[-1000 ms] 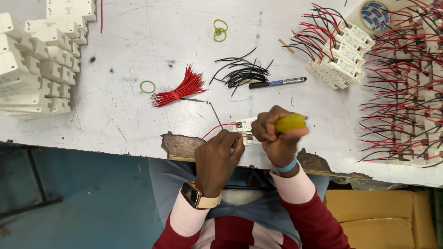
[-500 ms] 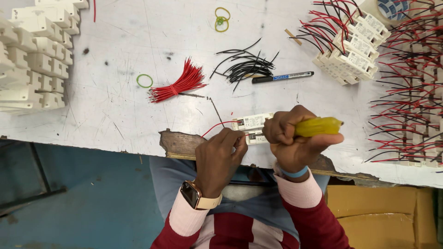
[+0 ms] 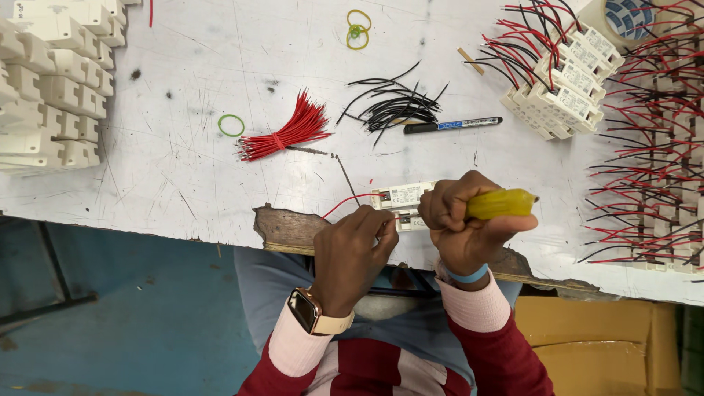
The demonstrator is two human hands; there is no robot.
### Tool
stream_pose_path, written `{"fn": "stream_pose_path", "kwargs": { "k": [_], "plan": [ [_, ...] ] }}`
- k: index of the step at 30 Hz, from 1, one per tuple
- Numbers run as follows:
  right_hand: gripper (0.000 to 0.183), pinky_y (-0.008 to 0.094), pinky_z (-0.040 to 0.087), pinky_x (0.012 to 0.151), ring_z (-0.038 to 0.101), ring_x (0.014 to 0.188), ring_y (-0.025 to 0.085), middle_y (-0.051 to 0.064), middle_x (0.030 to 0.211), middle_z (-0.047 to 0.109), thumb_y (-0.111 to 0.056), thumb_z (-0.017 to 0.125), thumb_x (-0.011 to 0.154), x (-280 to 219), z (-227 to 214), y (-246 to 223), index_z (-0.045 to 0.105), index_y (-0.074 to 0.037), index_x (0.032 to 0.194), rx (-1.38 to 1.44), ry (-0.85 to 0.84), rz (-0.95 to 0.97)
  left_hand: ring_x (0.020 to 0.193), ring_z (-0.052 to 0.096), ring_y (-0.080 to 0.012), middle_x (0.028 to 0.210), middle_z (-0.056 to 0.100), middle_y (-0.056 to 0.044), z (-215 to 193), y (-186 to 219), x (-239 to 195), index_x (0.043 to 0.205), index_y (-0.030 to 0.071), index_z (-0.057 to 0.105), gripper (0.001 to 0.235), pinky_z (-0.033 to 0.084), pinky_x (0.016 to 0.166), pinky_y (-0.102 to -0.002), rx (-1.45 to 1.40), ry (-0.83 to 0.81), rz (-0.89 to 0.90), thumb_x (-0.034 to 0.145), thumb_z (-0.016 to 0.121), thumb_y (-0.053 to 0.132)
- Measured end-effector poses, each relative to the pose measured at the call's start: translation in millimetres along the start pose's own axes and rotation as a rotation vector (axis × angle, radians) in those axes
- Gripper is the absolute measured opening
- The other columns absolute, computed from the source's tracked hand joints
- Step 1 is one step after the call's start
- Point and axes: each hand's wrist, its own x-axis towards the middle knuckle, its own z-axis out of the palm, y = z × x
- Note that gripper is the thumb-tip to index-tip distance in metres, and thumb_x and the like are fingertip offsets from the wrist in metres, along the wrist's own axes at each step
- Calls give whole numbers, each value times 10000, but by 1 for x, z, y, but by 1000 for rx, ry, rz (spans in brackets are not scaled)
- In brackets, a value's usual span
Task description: The person assembles electrical components by inserting red and black wires into white plastic terminal blocks and securing them with a yellow screwdriver. The person repeatedly picks up terminal blocks, inserts wires, and tightens screws.
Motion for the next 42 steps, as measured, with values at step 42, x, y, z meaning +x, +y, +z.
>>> {"fn": "stream_pose_path", "kwargs": {
  "k": [42],
  "plan": [
    [496, 239, 227, 391, 312, 436, 37, -53, 549, 419, -492, 610, 989, -52, -42, -62, 565, -68, 736, -625, 458, 421, 782, 638, -281, 921, 637, -121, 20, -43, 130, 857, 44, 631, 114, 518, 681, -406, 21, -80, 189, 854, 737, 85]
  ]
}}
